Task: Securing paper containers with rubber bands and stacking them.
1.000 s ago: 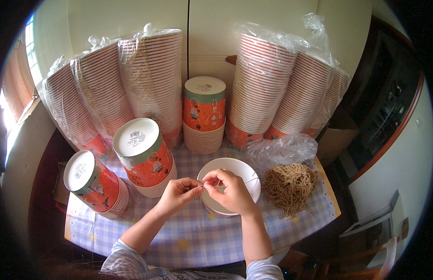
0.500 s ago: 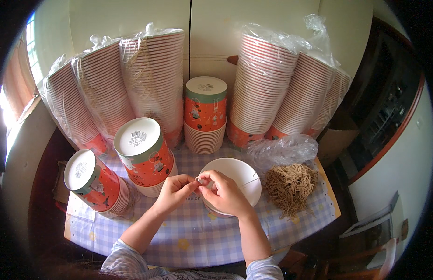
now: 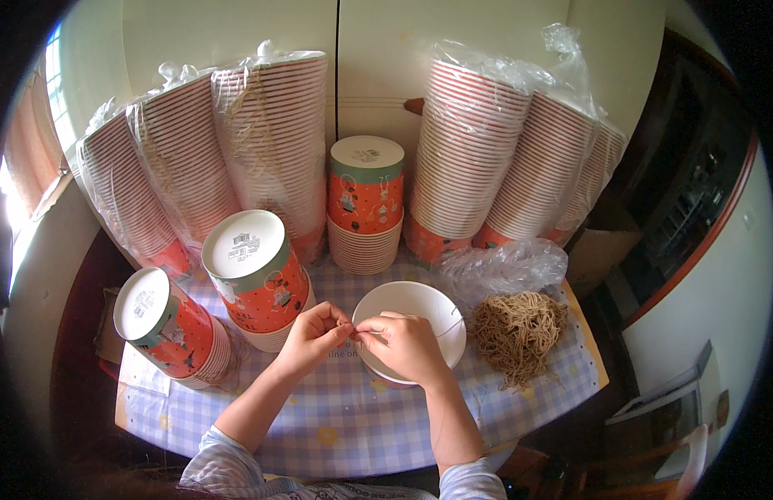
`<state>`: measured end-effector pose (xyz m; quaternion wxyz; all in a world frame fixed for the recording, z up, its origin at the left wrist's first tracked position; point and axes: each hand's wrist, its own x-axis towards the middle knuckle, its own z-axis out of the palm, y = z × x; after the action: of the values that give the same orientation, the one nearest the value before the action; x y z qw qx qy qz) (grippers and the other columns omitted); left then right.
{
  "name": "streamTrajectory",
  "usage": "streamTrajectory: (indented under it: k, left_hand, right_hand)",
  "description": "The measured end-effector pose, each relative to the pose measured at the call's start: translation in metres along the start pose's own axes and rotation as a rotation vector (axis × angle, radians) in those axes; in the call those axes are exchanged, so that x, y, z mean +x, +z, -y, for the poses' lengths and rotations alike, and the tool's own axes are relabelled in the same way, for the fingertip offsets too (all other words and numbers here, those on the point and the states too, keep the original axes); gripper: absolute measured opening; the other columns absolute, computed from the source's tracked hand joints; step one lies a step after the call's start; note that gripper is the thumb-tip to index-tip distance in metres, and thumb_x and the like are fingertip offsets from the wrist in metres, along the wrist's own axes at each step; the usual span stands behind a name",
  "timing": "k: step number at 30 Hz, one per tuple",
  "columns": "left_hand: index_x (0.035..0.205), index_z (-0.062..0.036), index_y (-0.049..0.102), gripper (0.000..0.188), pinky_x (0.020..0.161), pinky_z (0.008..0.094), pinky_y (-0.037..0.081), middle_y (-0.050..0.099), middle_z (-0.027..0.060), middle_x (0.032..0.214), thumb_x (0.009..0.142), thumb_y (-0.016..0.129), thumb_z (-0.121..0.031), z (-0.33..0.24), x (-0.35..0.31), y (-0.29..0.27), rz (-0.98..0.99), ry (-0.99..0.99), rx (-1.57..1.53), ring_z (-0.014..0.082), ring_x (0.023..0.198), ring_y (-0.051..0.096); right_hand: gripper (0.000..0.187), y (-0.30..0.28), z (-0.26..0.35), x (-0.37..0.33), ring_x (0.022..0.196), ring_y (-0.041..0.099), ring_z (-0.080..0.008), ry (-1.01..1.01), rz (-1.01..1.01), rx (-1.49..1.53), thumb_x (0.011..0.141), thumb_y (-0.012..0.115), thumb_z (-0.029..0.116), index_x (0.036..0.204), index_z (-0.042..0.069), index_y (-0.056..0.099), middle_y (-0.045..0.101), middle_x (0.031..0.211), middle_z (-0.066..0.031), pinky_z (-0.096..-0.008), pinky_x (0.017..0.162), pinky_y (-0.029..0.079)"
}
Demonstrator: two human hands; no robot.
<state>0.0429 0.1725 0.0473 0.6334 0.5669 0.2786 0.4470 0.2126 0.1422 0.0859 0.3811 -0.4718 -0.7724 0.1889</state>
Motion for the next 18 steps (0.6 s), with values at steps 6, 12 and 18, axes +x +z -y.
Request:
streamTrajectory:
  k: [6,12,18]
  left_hand:
    - [0.084,-0.0010,0.057,0.009,0.063,0.0218,0.046,0.060,0.0028,0.080,0.080,0.060,-0.008,-0.008,0.001,-0.007,-0.002,-0.070,0.332,0.0090,0.072,0.058]
    - [0.080,-0.0058,0.063,0.012,0.057,0.0303,0.047,0.057,0.0075,0.075,0.070,0.066,-0.011,-0.015,0.005,-0.016,-0.153,0.555,1.019,0.0217,0.064,0.055]
    - [0.083,-0.0070,0.066,0.016,0.058,0.0327,0.048,0.058,0.0070,0.073,0.068,0.069,-0.013,-0.024,-0.005,-0.007,-0.113,0.395,0.931,0.0214,0.065,0.057]
  right_hand:
    - [0.008,0.001,-0.001,0.000,0.056,0.056,-0.0139,0.010,-0.047,-0.032,0.073,0.065,0.007,0.079,0.003,0.064,0.060,0.068,-0.0064,-0.0258,0.052,0.044]
    - [0.007,0.001,-0.002,0.001,0.048,0.043,-0.0088,0.040,-0.070,0.008,0.073,0.065,0.007,0.079,0.003,0.064,0.055,0.061,-0.0037,-0.0244,0.046,0.036]
    - [0.008,0.002,0.000,0.001,0.048,0.043,-0.0083,0.057,-0.064,-0.003,0.072,0.066,0.007,0.079,0.002,0.064,0.054,0.060,-0.0033,-0.0243,0.045,0.035]
